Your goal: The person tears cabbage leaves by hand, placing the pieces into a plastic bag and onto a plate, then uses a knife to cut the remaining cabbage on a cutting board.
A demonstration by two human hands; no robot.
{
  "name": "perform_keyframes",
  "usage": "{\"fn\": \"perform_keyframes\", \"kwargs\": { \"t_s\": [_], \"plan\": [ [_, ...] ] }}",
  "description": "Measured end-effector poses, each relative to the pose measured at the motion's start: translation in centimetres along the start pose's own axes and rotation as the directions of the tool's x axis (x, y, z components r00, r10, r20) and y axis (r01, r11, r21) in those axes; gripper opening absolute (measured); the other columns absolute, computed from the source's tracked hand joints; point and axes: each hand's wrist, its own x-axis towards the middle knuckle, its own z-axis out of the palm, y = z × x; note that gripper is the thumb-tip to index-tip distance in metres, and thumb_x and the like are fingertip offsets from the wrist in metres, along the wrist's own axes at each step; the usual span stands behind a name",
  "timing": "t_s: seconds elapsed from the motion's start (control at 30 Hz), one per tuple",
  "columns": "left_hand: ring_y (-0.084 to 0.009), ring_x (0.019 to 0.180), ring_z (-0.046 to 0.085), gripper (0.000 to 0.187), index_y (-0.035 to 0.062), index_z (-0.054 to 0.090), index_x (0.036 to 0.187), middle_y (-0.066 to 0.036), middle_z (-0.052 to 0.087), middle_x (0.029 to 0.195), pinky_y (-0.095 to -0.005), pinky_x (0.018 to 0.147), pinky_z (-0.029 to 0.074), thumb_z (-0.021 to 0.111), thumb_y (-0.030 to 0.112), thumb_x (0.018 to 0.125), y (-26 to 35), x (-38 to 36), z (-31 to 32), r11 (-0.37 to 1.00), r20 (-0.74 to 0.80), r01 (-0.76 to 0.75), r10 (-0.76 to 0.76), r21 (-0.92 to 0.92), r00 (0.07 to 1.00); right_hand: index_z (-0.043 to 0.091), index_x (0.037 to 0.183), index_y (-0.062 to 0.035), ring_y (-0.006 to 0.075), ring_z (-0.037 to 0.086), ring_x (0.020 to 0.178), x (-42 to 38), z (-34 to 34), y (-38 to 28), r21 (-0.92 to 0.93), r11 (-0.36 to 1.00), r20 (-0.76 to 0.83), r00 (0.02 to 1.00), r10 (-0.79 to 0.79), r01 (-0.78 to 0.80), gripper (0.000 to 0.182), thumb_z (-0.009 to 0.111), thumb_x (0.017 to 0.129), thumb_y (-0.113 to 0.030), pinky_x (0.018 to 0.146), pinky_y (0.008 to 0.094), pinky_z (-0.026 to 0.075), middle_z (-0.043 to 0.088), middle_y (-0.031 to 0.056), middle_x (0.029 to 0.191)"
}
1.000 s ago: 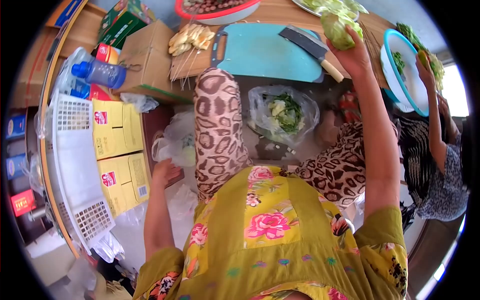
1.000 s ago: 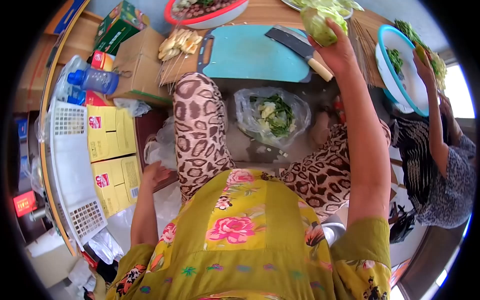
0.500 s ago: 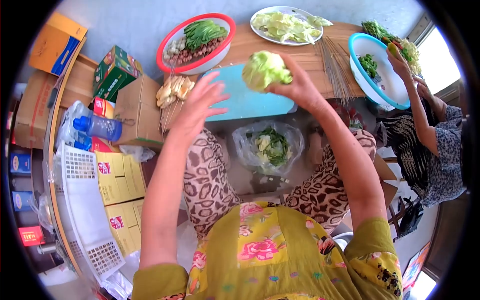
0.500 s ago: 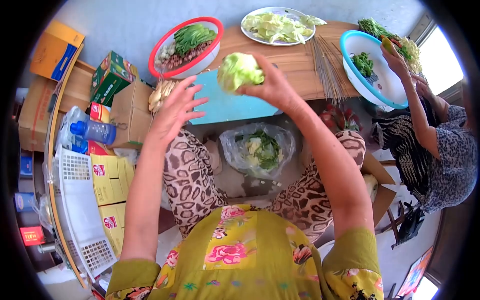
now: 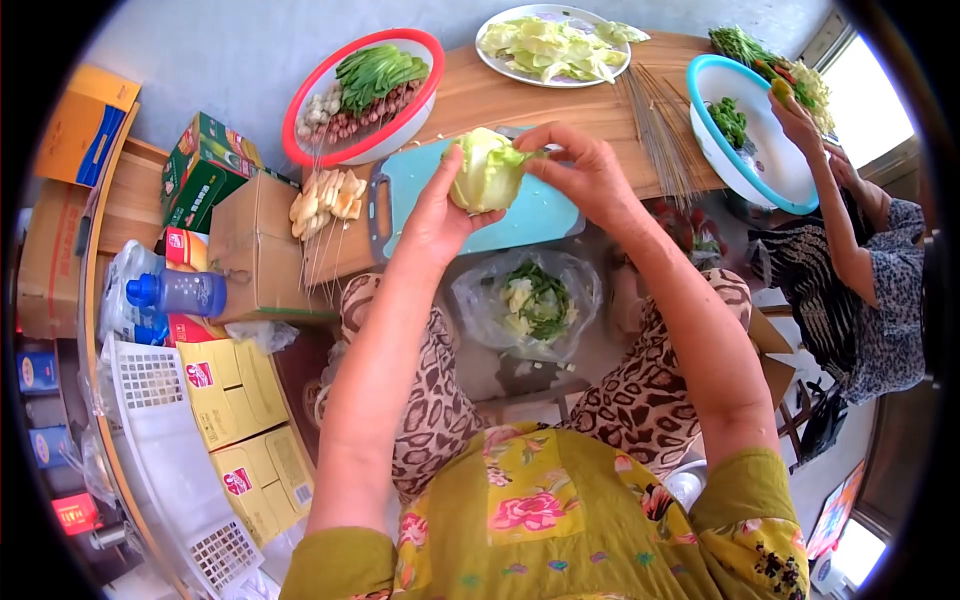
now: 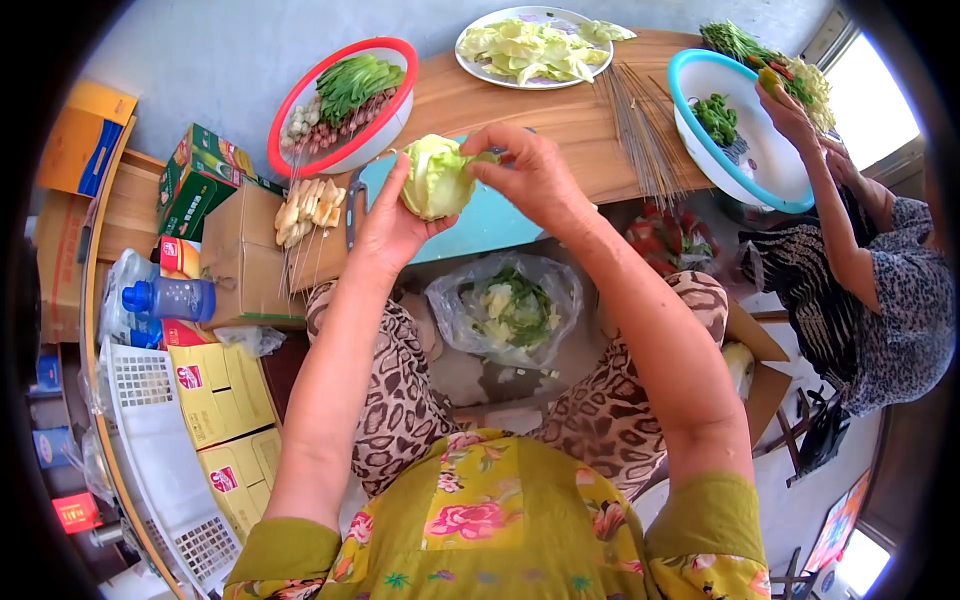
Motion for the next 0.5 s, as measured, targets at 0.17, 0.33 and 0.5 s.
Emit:
{"fn": "perform_keyframes", "kwargs": {
  "t_s": [0.17,0.33,0.5],
  "plan": [
    [-0.0187,0.103,0.056,0.057,0.0175,0.049,0.125,-0.003,0.056,0.119,-0.0367,0.078,0.049,0.051,0.059,0.086,0.0,0.2,-0.9,0.988,-0.147,-0.11,0.094,-0.105,0.985,0.061,0.094,-0.0023,0.0078,0.056,0.085,0.5,-0.1,0.5,0.3,0.945,0.084,0.99,0.111,-0.131,0.01,0.063,0.085,-0.004,0.077,0.0236,0.047,0.062,0.0,0.093],
    [-0.0175,0.104,0.055,0.055,0.018,0.048,0.125,-0.002,0.056,0.121,-0.0341,0.079,0.046,0.051,0.058,0.087,0.4,0.4,-2.5,0.933,-0.354,-0.358,0.322,-0.041,0.878,0.06,0.101,-0.0021,0.0073,0.056,0.091,0.3,1.3,0.6,0.192,0.974,0.279,0.958,0.066,-0.123,0.014,0.061,0.087,-0.004,0.083,0.0237,0.047,0.062,0.0013,0.101],
    [-0.0181,0.103,0.057,0.054,0.014,0.047,0.124,-0.004,0.057,0.117,-0.0361,0.078,0.047,0.058,0.051,0.086,1.7,-0.4,-2.4,0.848,-0.376,-0.514,0.52,0.125,0.767,0.061,0.104,-0.0044,0.0141,0.058,0.093,0.0,0.8,2.3,-0.037,0.983,0.046,0.982,0.182,-0.18,0.023,0.066,0.084,-0.013,0.083,0.03,0.048,0.063,0.0057,0.098]
  ]
}}
